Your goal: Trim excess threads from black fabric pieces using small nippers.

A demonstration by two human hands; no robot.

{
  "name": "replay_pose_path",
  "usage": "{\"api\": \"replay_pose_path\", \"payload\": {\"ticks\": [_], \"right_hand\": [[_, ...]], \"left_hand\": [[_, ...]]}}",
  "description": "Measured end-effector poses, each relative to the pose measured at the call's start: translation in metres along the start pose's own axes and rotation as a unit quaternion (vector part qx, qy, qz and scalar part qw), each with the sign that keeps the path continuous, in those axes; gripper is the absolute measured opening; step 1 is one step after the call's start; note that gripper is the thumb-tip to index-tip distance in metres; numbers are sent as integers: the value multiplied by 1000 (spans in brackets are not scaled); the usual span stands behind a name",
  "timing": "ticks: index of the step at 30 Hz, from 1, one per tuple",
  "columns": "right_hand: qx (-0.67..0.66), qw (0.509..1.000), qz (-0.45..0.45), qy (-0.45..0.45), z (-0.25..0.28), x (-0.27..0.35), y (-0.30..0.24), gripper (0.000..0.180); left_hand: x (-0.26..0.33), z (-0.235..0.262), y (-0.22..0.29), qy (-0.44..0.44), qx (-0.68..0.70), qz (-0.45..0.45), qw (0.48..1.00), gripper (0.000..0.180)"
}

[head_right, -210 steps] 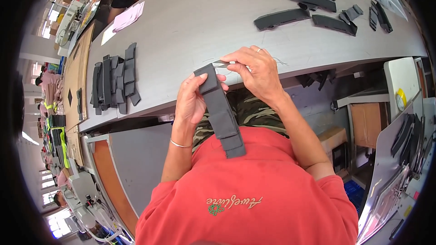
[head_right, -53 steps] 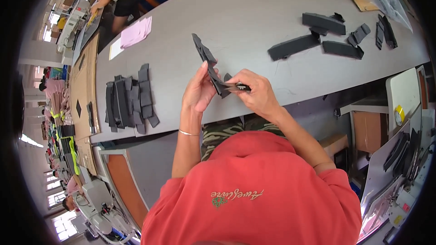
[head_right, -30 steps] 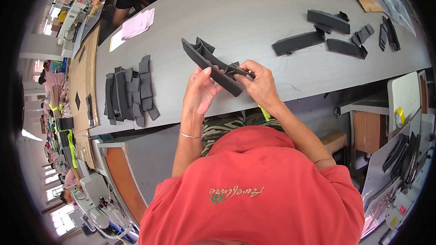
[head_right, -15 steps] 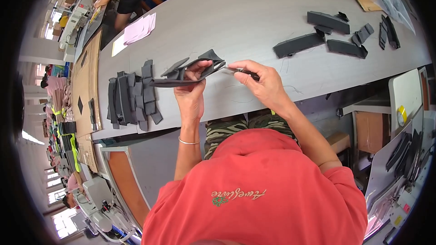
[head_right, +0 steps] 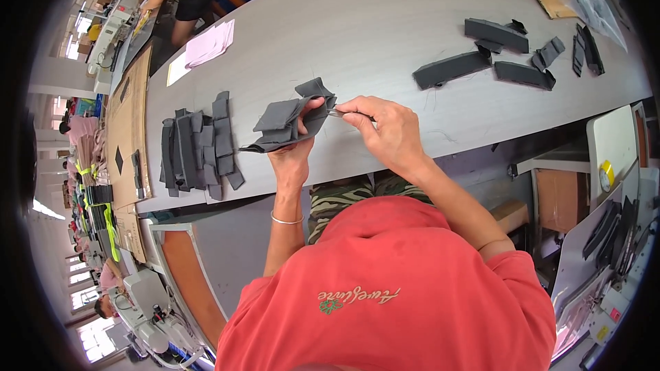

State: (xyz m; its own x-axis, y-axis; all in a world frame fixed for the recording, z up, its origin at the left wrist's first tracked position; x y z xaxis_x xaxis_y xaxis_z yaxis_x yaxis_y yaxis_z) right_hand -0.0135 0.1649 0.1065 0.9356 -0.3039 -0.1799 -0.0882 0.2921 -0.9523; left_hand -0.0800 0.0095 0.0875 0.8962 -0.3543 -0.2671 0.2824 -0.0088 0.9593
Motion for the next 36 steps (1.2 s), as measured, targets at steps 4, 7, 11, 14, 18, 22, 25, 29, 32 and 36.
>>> {"api": "replay_pose_path", "payload": {"ticks": [4,7,11,14,18,22,25,29,32,36], "right_hand": [[52,998,37,4,-1,0,-8,15],[81,994,72,7,-2,1,-12,16],[69,996,55,8,-1,0,-8,14],[68,997,34,6,0,-2,-6,14],[72,997,22,-6,-2,-3,-3,14],[92,995,34,-7,-3,-3,-5,14],[106,993,57,-4,-4,-3,-6,14],[40,997,54,31,-1,-2,-1,12],[35,998,38,26,-1,-1,3,11],[84,994,73,10,-1,0,-7,13]], "left_hand": [[1,0,-1,1,1,14,1000,38],[0,0,-3,1,55,-2,998,35],[0,1,-3,8,57,-20,998,32],[-1,3,-2,16,4,-30,999,32],[0,-1,9,2,-60,-40,997,24],[0,2,7,1,-61,-44,997,34],[0,1,9,-1,-81,-61,995,35],[0,-1,7,-13,-94,-47,994,35],[0,-1,3,-10,-26,-27,999,34],[0,-3,0,-8,-57,-27,998,34]]}}
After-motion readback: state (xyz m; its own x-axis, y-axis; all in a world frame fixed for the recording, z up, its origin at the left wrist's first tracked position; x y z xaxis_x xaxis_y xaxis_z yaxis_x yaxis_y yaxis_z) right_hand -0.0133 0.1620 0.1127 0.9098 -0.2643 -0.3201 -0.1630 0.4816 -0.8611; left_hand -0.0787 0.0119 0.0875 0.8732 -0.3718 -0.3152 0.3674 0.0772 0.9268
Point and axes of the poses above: each hand's wrist, its own x-axis away from the middle knuckle, its own z-axis out of the back of the hand, y = z × x, the point moved 9 cm from there along -x, towards the middle knuckle, and after that the axes turned 11 degrees about -x, right-handed, at the moved point
